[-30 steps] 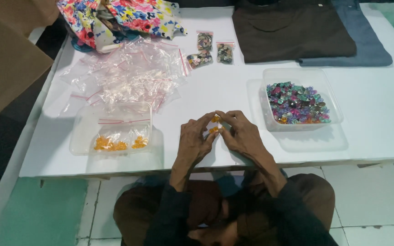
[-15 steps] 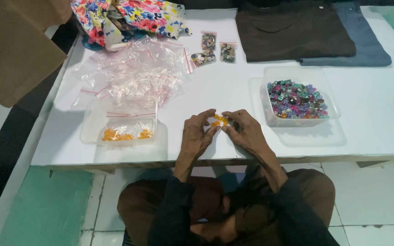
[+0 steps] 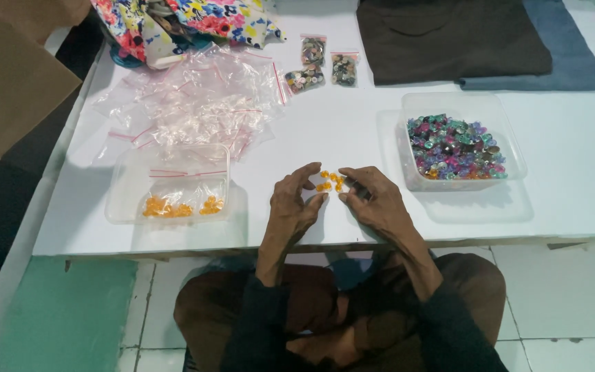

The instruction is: Sorting and packaging small beads into plastic bags

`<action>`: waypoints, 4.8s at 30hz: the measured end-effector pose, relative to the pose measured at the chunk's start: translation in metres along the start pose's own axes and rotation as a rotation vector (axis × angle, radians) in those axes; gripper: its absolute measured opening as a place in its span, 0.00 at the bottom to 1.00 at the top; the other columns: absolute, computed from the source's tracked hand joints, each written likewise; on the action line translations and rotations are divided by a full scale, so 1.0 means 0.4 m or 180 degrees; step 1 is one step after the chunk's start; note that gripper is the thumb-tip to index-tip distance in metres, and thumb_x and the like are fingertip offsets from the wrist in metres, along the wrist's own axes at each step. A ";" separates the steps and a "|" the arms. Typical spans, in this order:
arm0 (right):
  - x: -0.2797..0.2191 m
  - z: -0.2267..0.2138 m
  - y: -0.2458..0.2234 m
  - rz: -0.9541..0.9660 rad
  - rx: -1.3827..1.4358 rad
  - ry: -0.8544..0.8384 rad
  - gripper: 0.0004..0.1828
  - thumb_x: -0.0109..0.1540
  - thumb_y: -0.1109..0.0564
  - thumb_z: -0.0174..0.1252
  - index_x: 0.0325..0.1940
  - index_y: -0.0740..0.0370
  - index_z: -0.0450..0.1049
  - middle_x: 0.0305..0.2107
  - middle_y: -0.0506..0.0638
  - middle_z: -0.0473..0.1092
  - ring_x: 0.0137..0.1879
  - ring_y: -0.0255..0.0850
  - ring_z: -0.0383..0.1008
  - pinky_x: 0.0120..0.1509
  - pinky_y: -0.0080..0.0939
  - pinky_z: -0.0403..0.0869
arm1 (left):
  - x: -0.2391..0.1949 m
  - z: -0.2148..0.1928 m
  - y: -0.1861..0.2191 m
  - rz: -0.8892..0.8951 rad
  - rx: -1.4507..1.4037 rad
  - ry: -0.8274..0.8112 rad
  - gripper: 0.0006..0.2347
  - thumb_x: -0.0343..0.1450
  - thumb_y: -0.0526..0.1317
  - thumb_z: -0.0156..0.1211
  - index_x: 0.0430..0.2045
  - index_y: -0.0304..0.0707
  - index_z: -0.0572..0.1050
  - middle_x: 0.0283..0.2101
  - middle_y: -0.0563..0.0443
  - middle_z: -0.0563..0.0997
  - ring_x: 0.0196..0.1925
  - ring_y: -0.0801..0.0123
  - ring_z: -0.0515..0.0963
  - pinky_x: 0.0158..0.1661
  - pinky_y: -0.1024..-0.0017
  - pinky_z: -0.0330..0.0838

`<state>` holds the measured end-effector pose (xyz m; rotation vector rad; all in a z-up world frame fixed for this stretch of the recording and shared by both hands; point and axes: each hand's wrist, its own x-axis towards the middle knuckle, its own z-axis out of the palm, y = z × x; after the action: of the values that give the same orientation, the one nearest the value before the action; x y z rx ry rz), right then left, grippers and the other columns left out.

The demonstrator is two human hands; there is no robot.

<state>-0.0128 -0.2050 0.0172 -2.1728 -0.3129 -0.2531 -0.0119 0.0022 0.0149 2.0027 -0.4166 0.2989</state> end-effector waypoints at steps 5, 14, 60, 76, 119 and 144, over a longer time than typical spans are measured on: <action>0.010 0.004 -0.010 0.0041 0.0061 -0.0009 0.23 0.59 0.54 0.68 0.59 0.54 0.79 0.40 0.57 0.75 0.40 0.49 0.80 0.38 0.43 0.78 | 0.011 0.031 -0.062 0.0174 0.0006 0.0055 0.22 0.67 0.33 0.68 0.57 0.40 0.73 0.50 0.42 0.83 0.42 0.54 0.83 0.54 0.57 0.70; 0.039 0.001 -0.043 0.0176 -0.0498 -0.0306 0.24 0.61 0.50 0.64 0.62 0.51 0.78 0.44 0.56 0.76 0.46 0.55 0.79 0.49 0.54 0.77 | 0.022 0.026 -0.054 0.0158 -0.0036 0.0020 0.20 0.68 0.33 0.68 0.55 0.42 0.75 0.48 0.46 0.84 0.40 0.57 0.84 0.56 0.57 0.69; 0.193 -0.544 0.023 0.1217 -0.2429 -0.1339 0.13 0.61 0.58 0.57 0.44 0.53 0.85 0.37 0.58 0.81 0.52 0.60 0.80 0.56 0.56 0.77 | 0.358 0.417 0.186 0.1285 0.1681 -0.1561 0.19 0.70 0.41 0.61 0.57 0.54 0.74 0.55 0.48 0.78 0.50 0.48 0.83 0.48 0.54 0.72; 0.229 -0.495 0.134 0.0863 -0.2626 -0.1845 0.15 0.55 0.60 0.63 0.46 0.66 0.80 0.36 0.65 0.79 0.47 0.62 0.81 0.46 0.58 0.81 | 0.336 0.375 0.235 0.1675 0.2683 -0.1255 0.10 0.65 0.35 0.58 0.35 0.49 0.85 0.33 0.50 0.85 0.47 0.56 0.82 0.64 0.42 0.52; 0.265 -0.565 0.098 0.1315 -0.0739 -0.1424 0.12 0.63 0.56 0.59 0.45 0.62 0.84 0.38 0.62 0.80 0.44 0.55 0.82 0.49 0.53 0.79 | 0.318 0.397 0.178 0.0737 0.1096 -0.0920 0.13 0.70 0.31 0.57 0.49 0.42 0.75 0.44 0.48 0.83 0.54 0.54 0.80 0.67 0.43 0.56; 0.247 -0.501 0.114 0.0902 -0.0474 -0.1001 0.08 0.62 0.58 0.61 0.39 0.55 0.86 0.26 0.57 0.80 0.37 0.54 0.81 0.48 0.57 0.77 | 0.358 0.398 0.230 0.0395 0.0913 -0.0639 0.08 0.69 0.35 0.63 0.41 0.41 0.80 0.33 0.48 0.87 0.39 0.52 0.87 0.68 0.42 0.49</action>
<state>0.0818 -0.3812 0.1266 -2.3714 -0.1602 0.2335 0.0846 -0.2016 0.0735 2.3020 -0.6574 0.2457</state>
